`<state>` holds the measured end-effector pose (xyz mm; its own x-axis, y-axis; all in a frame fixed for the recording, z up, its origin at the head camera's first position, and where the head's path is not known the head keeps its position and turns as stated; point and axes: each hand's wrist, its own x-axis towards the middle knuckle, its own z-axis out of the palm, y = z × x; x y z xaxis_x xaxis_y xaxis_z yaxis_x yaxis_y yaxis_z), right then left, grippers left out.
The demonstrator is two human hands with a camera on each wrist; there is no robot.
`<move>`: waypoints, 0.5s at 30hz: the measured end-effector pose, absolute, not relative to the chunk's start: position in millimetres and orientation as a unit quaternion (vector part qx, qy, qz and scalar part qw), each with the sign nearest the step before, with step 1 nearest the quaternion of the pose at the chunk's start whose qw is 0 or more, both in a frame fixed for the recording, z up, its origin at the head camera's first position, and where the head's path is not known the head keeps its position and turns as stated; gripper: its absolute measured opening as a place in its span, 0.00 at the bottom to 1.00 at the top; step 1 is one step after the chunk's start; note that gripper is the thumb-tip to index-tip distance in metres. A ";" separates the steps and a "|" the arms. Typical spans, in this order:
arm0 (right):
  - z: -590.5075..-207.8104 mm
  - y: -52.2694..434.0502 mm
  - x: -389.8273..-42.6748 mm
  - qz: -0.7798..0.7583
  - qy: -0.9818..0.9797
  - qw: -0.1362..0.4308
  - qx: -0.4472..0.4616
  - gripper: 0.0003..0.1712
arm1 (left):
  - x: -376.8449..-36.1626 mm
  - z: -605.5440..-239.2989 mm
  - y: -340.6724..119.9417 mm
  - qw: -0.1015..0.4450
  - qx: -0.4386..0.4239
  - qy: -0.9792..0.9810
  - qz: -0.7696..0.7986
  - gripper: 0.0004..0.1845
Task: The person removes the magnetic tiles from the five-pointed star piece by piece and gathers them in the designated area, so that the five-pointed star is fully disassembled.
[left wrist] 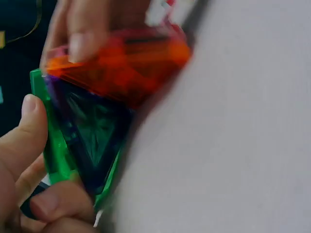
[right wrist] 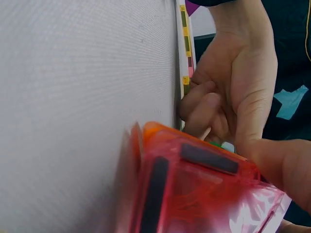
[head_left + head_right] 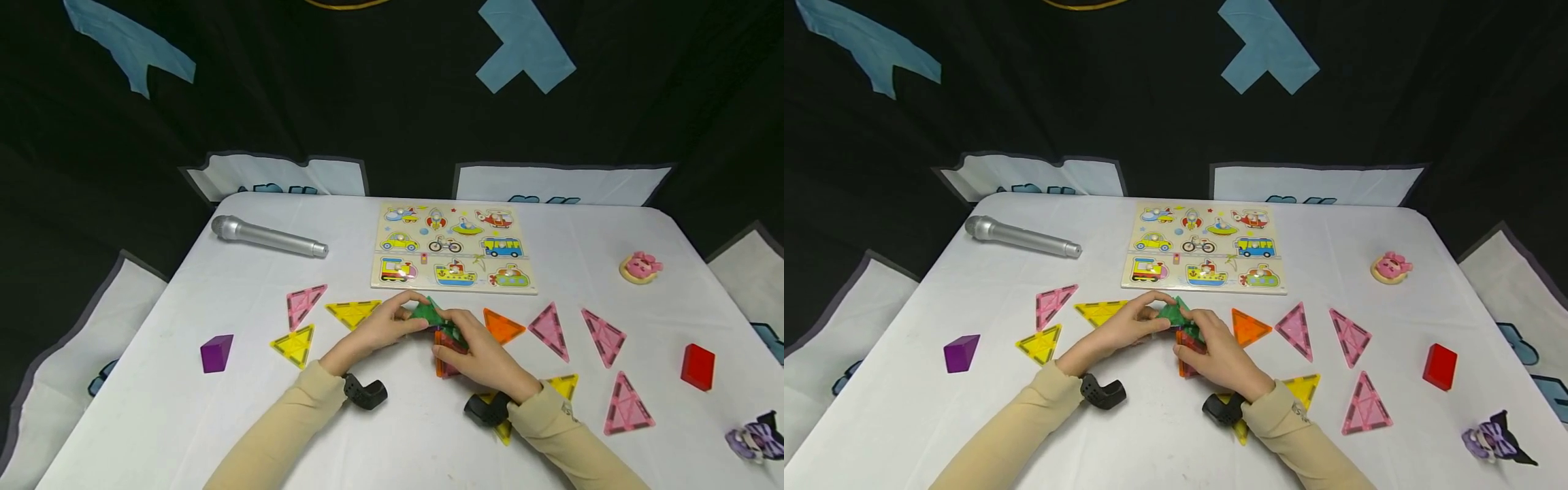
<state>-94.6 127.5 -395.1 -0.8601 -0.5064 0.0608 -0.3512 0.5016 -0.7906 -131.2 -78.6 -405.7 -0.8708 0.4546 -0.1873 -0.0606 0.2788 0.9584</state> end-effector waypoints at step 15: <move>-396.2 128.2 -94.3 -0.426 0.862 0.092 -0.258 0.30 | -125.2 -397.2 -87.6 0.193 -0.033 0.698 0.689 0.11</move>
